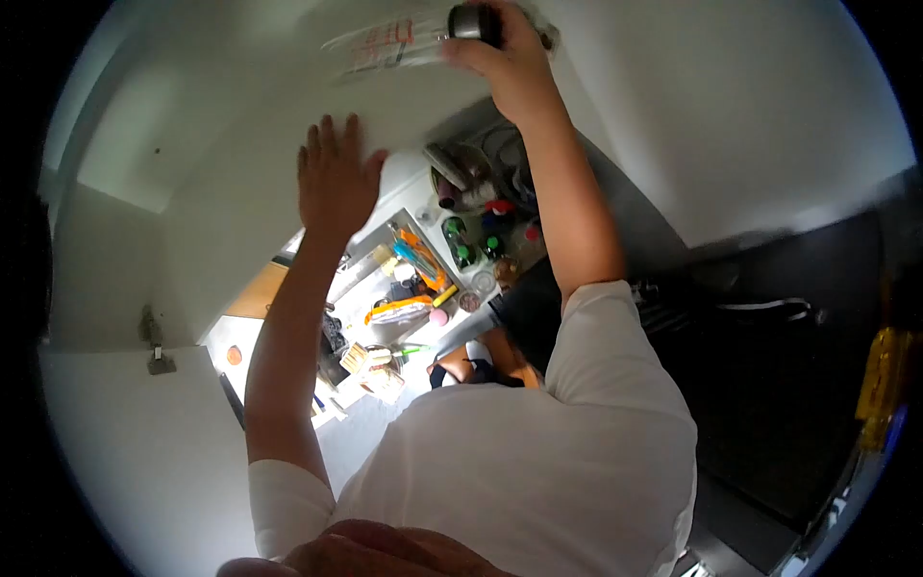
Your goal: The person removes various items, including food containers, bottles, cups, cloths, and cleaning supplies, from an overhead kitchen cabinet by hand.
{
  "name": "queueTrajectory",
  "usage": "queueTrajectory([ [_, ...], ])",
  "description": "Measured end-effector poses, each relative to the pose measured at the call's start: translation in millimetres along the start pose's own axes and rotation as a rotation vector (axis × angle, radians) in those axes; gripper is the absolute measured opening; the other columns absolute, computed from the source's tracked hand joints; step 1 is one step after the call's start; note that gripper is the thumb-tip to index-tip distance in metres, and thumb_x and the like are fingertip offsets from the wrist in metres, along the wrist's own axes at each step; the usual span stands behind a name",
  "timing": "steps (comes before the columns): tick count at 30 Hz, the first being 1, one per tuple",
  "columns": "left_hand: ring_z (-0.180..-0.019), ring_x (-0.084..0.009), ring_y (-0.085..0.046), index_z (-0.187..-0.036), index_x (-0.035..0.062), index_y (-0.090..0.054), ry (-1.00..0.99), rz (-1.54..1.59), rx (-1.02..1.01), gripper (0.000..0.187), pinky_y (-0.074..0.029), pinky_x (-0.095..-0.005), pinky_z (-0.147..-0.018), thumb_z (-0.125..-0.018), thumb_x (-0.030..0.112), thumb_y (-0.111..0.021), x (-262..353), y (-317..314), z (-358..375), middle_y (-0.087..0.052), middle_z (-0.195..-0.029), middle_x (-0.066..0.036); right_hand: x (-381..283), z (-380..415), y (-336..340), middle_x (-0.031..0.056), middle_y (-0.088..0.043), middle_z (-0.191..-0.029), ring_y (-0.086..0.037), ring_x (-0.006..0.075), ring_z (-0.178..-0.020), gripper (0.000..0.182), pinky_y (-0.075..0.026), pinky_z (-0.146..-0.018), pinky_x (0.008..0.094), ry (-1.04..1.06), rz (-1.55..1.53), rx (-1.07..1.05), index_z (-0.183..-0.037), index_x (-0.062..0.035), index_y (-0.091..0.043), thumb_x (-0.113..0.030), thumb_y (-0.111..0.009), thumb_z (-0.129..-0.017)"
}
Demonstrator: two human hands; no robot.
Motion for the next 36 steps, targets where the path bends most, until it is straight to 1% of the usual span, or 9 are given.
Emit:
queueTrajectory([
  [4,-0.15,-0.0438,-0.035,-0.158,0.0098,-0.041,-0.025,-0.083,0.004,0.067,-0.029,-0.0555,-0.123,-0.106,0.052,-0.047,-1,-10,-1,-0.037,-0.162,-0.027,7,91,26,0.0184,-0.069,-0.121,-0.072,0.0324,-0.111,0.055,-0.06,-0.094,0.0471,-0.219,-0.468,-0.002,-0.138,0.0009,-0.05,-0.003,-0.069,-0.086],
  [7,-0.15,-0.0432,-0.036,-0.158,0.0114,-0.04,-0.032,-0.068,0.039,0.066,-0.03,-0.0547,-0.122,-0.107,0.052,-0.046,1,-10,0,-0.038,-0.161,-0.027,25,148,59,0.0194,-0.068,-0.123,-0.071,0.0343,-0.112,0.056,-0.06,-0.096,0.0479,-0.314,-0.457,0.042,-0.139,0.0021,-0.049,-0.002,-0.069,-0.087],
  [12,-0.148,-0.044,-0.038,-0.157,0.0123,-0.043,-0.071,-0.122,0.067,0.068,-0.032,-0.055,-0.121,-0.106,0.058,-0.042,3,-13,0,-0.041,-0.158,-0.027,86,232,124,0.0154,-0.069,-0.114,-0.072,0.0268,-0.101,0.059,-0.063,-0.086,0.0385,-0.633,-0.172,0.353,-0.137,0.0006,-0.052,-0.012,-0.077,-0.085],
  [18,-0.148,-0.0451,-0.038,-0.156,0.0119,-0.044,-0.102,-0.149,0.066,0.066,-0.033,-0.0559,-0.12,-0.107,0.056,-0.042,7,-12,-2,-0.041,-0.158,-0.027,238,276,156,0.0119,-0.069,-0.113,-0.07,0.0222,-0.089,0.063,-0.06,-0.078,0.0398,-0.904,0.146,0.556,-0.128,0.0077,-0.058,-0.022,-0.085,-0.079],
  [21,-0.145,-0.047,-0.042,-0.154,0.0085,-0.046,-0.139,-0.176,0.107,0.06,-0.036,-0.0555,-0.118,-0.11,0.049,-0.039,12,-9,-1,-0.045,-0.154,-0.029,344,276,167,0.0122,-0.069,-0.108,-0.067,0.0272,-0.089,0.065,-0.057,-0.081,0.0464,-0.789,0.231,0.619,-0.124,0.0079,-0.059,-0.028,-0.087,-0.078],
  [22,-0.145,-0.047,-0.042,-0.154,0.0085,-0.046,-0.135,-0.184,0.101,0.06,-0.036,-0.0555,-0.118,-0.11,0.049,-0.039,13,-11,-2,-0.045,-0.154,-0.029,362,270,163,0.0167,-0.069,-0.105,-0.067,0.0352,-0.095,0.071,-0.053,-0.086,0.0508,-0.753,0.174,0.675,-0.127,0.0096,-0.057,-0.034,-0.087,-0.079],
  [27,-0.146,-0.0482,-0.04,-0.155,0.0115,-0.047,-0.142,-0.08,0.082,0.061,-0.034,-0.0566,-0.119,-0.108,0.05,-0.045,16,-13,-4,-0.045,-0.156,-0.028,409,231,145,0.0251,-0.063,-0.121,-0.064,0.0403,-0.106,0.071,-0.055,-0.086,0.0542,-0.807,0.242,0.787,-0.136,0.0099,-0.049,-0.032,-0.081,-0.088],
  [30,-0.146,-0.0485,-0.04,-0.155,0.0115,-0.047,-0.143,-0.083,0.07,0.06,-0.036,-0.057,-0.118,-0.109,0.049,-0.042,15,-15,-5,-0.045,-0.156,-0.027,475,252,157,0.0173,-0.064,-0.128,-0.067,0.0257,-0.104,0.079,-0.057,-0.071,0.0386,-0.998,0.062,1.017,-0.142,0.0053,-0.052,-0.031,-0.088,-0.081],
  [36,-0.149,-0.0407,-0.039,-0.157,0.0134,-0.045,-0.136,-0.117,0.057,0.058,-0.037,-0.0561,-0.12,-0.111,0.045,-0.027,14,-20,-7,-0.044,-0.16,-0.019,489,303,175,0.0116,-0.06,-0.133,-0.065,0.0261,-0.112,0.073,-0.058,-0.082,0.0393,-0.923,-0.097,1.232,-0.143,-0.0013,-0.049,-0.021,-0.086,-0.083],
])
Point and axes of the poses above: each hand's wrist, its own z-axis away from the middle knuckle, its own y-axis out of the back of the hand, x = y × z, the point moved 8 cm from there along -z, towards the middle knuckle
